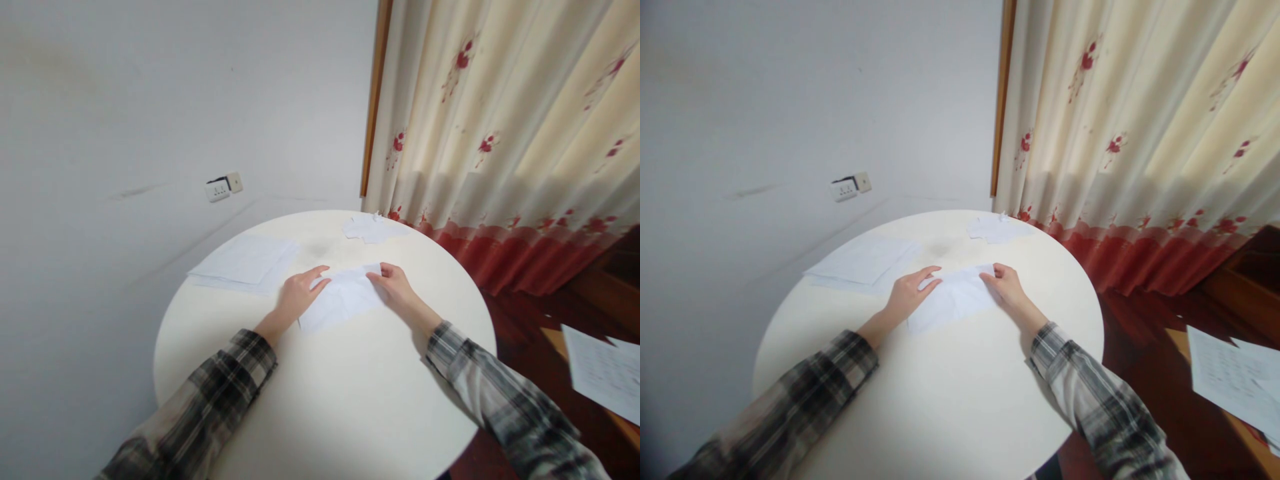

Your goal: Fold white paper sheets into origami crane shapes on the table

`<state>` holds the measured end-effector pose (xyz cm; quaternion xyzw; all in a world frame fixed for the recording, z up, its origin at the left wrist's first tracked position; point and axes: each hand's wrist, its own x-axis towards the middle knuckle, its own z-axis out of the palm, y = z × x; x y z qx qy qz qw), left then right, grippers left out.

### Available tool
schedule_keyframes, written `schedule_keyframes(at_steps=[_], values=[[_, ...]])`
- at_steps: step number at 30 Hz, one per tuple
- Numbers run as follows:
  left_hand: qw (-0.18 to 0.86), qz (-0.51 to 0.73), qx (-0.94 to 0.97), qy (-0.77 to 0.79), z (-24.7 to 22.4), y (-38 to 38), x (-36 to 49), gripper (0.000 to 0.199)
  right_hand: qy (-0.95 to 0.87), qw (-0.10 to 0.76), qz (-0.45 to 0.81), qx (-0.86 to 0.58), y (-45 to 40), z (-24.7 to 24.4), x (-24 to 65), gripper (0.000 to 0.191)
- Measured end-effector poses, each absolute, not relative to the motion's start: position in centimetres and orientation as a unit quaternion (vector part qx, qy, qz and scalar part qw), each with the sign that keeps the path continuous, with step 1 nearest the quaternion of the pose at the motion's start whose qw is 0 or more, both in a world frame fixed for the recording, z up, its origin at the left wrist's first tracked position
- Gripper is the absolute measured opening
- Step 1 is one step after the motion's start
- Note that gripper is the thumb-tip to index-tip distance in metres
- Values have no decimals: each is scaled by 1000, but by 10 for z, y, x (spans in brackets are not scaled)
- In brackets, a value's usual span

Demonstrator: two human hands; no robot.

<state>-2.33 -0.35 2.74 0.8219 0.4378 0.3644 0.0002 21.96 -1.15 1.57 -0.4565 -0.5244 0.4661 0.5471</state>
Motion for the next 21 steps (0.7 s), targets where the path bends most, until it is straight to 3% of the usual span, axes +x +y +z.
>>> schedule_keyframes(at_steps=[4, 8, 15, 21], values=[[39, 414, 786, 458, 27, 1, -26, 38, -563, 561, 355, -492, -3, 13, 227, 25], [160, 491, 717, 468, 28, 8, -26, 41, -558, 578, 298, -515, 0, 13, 233, 28], [383, 568, 575, 447, 26, 12, -23, 52, -514, 591, 362, -505, 1, 9, 232, 37], [417, 576, 545, 444, 14, 16, -27, 50, -476, 575, 399, -532, 3, 5, 232, 35]])
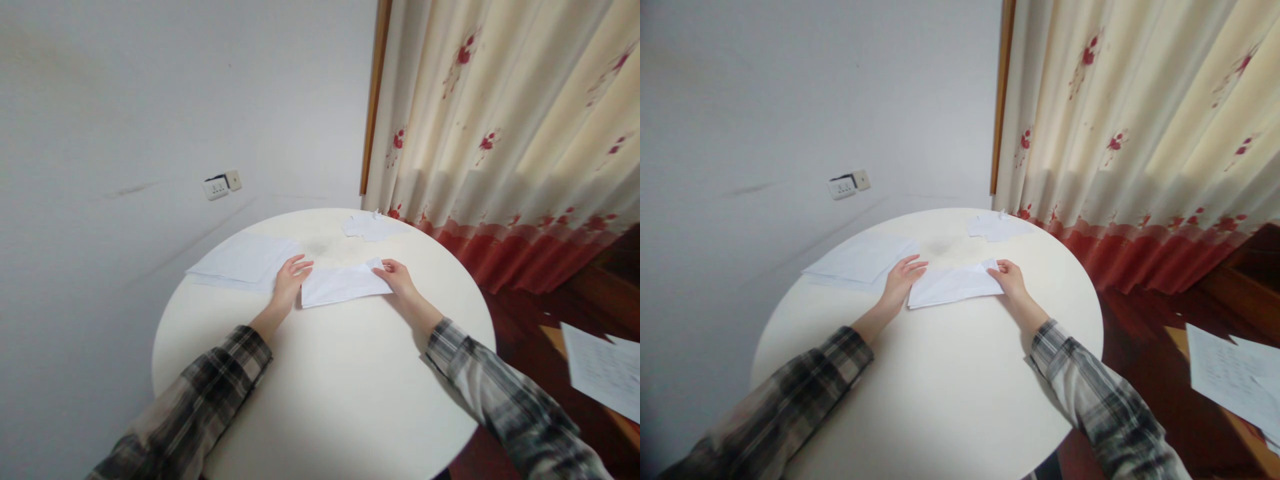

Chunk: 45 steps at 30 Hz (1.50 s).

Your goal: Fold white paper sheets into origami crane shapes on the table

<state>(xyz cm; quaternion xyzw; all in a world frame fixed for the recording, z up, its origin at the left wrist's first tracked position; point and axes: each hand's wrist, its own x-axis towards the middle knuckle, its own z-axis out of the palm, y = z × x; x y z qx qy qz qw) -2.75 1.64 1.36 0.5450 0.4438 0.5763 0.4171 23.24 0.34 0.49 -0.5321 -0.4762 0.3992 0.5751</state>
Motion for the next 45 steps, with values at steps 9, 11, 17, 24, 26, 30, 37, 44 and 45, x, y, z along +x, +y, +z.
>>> schedule_keyframes(at_steps=[9, 11, 17, 24, 26, 30, 37, 44, 45], values=[[122, 480, 656, 569, 13, 17, -31, 32, -556, 518, 264, -594, 3, 4, 233, 24], [69, 448, 700, 552, 16, 12, -28, 31, -586, 512, 228, -585, 0, 7, 230, 22], [16, 352, 801, 484, 18, -6, -5, 31, -619, 514, 182, -565, -9, 15, 212, 20], [7, 262, 856, 445, 15, -12, 18, 41, -644, 500, 161, -556, -15, 21, 191, 17], [-1, 249, 852, 461, 15, -12, 22, 42, -652, 497, 156, -551, -15, 21, 189, 17], [-7, 209, 845, 491, 12, -13, 23, 48, -654, 489, 154, -556, -12, 17, 190, 16], [4, 164, 856, 490, 5, -13, 21, 52, -651, 455, 128, -593, -11, 17, 192, 15], [10, 149, 862, 485, 7, -12, 19, 53, -643, 406, 95, -642, -15, 21, 193, 17], [10, 148, 864, 482, 8, -12, 18, 52, -644, 403, 94, -644, -15, 21, 194, 18]])
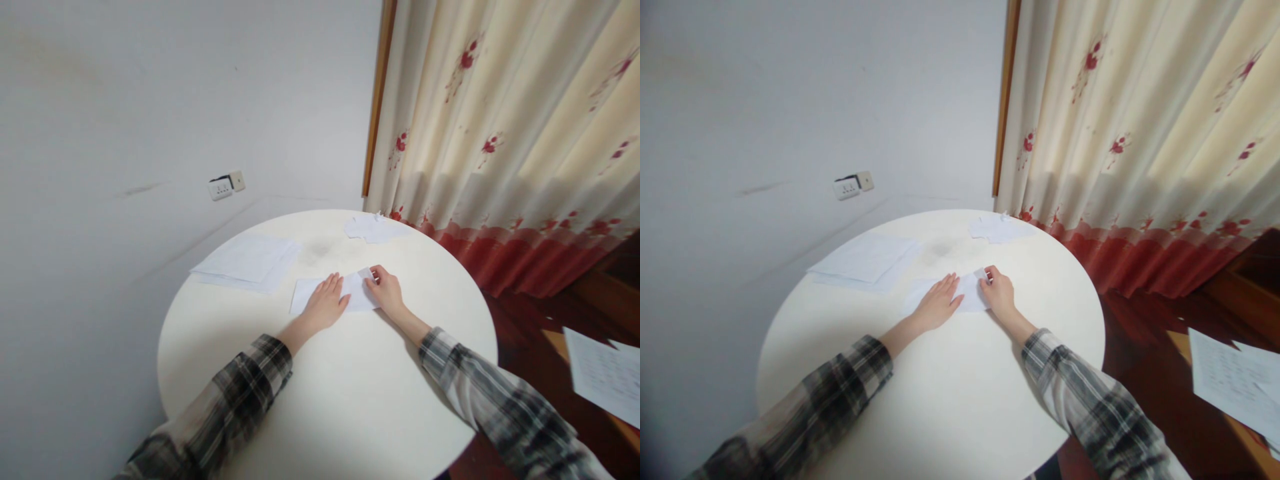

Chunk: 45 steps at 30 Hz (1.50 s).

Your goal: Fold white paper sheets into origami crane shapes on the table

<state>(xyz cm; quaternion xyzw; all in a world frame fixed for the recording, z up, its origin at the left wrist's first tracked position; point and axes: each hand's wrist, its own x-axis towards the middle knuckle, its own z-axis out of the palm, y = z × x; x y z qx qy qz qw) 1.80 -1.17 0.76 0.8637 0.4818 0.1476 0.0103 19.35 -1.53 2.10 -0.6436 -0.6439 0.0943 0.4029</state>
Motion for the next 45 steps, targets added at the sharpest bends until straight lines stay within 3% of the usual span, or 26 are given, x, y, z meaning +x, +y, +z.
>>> schedule_keyframes(at_steps=[25, 32, 39, 45], values=[[-34, 113, 810, 574, 1, 24, -22, 56, -628, 380, 92, -673, -21, 22, 199, 20], [14, 222, 810, 543, -1, 28, -26, 39, -614, 457, 102, -636, -13, 16, 209, 19], [165, 398, 701, 568, 1, 39, -31, 18, -554, 561, 174, -589, -2, 8, 221, 19], [273, 511, 598, 554, -6, 47, -35, 18, -526, 578, 210, -588, 1, 3, 222, 20]])
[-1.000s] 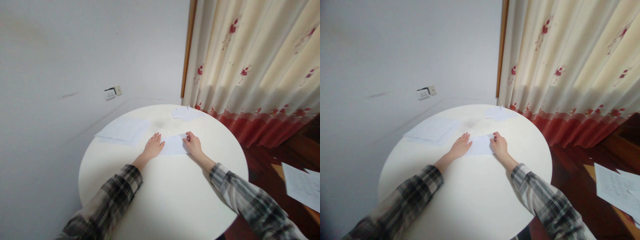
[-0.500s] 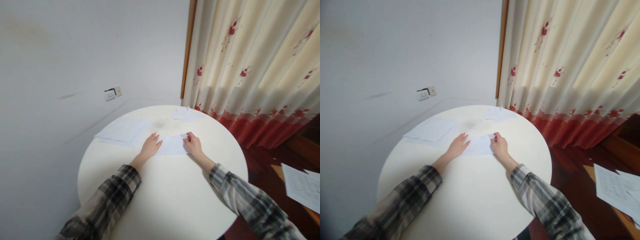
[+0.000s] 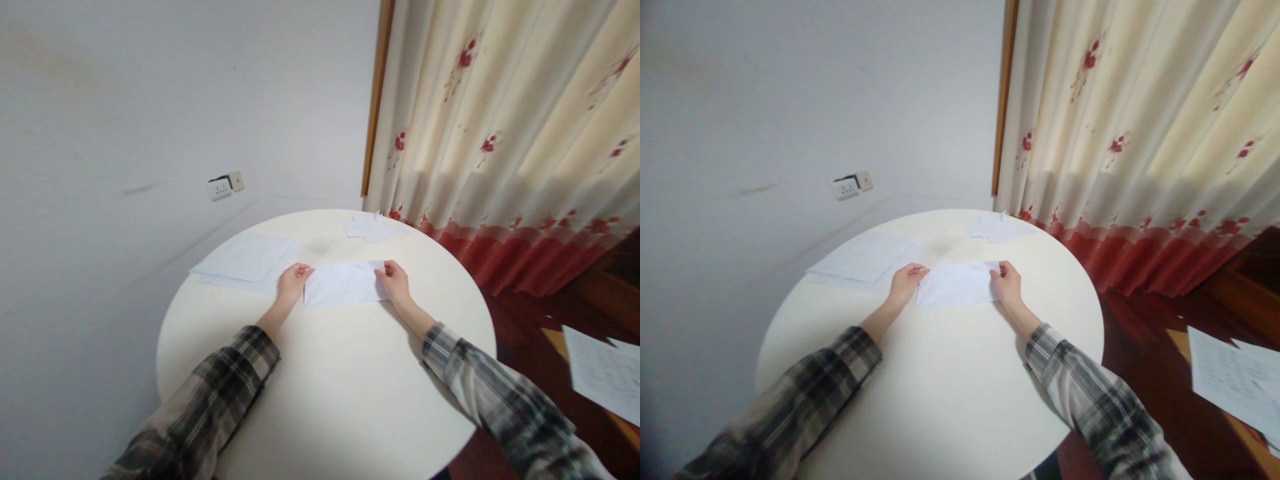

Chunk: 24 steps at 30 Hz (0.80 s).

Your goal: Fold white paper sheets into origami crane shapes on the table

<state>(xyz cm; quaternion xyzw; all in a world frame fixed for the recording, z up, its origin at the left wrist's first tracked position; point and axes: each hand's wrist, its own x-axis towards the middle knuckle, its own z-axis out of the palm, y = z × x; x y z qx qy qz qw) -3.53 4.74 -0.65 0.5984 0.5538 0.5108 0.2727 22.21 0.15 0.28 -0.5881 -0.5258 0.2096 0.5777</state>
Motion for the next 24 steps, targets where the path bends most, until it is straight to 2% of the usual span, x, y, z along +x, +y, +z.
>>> schedule_keyframes(at_steps=[24], values=[[292, 522, 584, 549, -4, 43, -36, 25, -525, 572, 204, -597, 0, 4, 222, 20]])
